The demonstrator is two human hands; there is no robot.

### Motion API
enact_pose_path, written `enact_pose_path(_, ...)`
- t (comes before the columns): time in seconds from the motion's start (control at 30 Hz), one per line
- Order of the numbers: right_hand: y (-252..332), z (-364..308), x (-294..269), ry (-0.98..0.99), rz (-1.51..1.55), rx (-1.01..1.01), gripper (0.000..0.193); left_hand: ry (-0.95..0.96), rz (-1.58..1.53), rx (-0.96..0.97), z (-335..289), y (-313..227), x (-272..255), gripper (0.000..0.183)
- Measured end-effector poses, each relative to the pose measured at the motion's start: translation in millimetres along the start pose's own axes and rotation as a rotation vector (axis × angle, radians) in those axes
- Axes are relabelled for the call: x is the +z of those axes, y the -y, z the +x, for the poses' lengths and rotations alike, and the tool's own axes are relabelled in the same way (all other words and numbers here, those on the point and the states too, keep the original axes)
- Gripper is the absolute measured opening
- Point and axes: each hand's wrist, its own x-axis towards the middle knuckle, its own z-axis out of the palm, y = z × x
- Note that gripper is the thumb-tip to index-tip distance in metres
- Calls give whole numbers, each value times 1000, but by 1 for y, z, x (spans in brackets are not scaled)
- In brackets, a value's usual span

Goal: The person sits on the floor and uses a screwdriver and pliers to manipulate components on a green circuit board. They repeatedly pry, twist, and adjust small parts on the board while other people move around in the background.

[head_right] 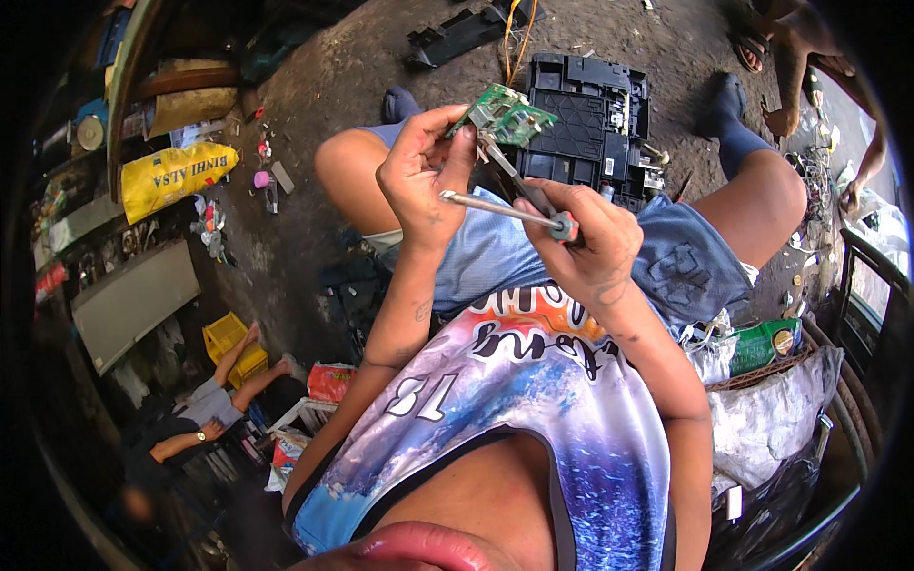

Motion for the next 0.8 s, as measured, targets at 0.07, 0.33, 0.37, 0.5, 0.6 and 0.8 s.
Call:
enact_pose_path(0.07, 8, 4, -6, 32, -30, -24, 19, -24, -35, 5, -1, 1, 2, 18)
enact_pose_path(0.33, 15, -5, -2, 68, 304, 489, 16, -34, -259, -114, -5, -6, 8, 20)
enact_pose_path(0.37, 15, -5, -1, 44, 397, 553, 16, -32, -251, -115, -5, -6, 7, 21)
enact_pose_path(0.5, 5, -1, -4, 13, 471, 557, 14, -54, -229, -119, -4, -7, 10, 20)
enact_pose_path(0.6, -15, 2, -7, -16, 387, 637, 20, -75, -266, -119, -2, -7, 10, 20)
enact_pose_path(0.8, -28, 11, -4, -150, 353, 659, 25, -18, -368, -189, -3, -10, 12, 16)
